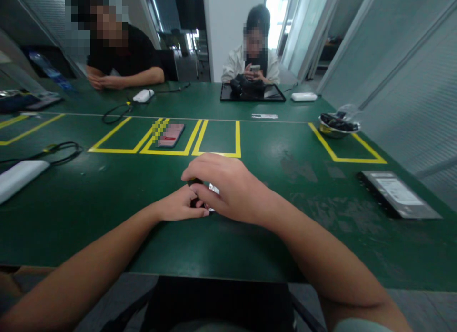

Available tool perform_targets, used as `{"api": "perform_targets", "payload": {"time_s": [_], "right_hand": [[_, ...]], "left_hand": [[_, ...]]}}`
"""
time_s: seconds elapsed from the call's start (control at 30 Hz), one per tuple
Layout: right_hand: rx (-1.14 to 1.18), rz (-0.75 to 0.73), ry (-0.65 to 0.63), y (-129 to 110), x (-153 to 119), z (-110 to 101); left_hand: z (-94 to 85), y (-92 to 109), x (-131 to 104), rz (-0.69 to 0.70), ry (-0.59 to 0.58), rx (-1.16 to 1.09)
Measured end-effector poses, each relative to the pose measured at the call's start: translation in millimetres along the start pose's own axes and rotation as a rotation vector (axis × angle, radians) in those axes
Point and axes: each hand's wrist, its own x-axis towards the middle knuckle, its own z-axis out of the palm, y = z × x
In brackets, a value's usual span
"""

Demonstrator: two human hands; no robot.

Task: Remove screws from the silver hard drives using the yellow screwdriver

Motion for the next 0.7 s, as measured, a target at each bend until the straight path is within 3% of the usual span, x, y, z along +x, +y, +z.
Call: {"api": "perform_targets", "payload": {"time_s": [0.7], "right_hand": [[0.012, 0.020, -0.012, -0.7, 0.8, 1.5]], "left_hand": [[-1.4, 4.3, -0.2, 0.010, 0.004, -0.002]]}}
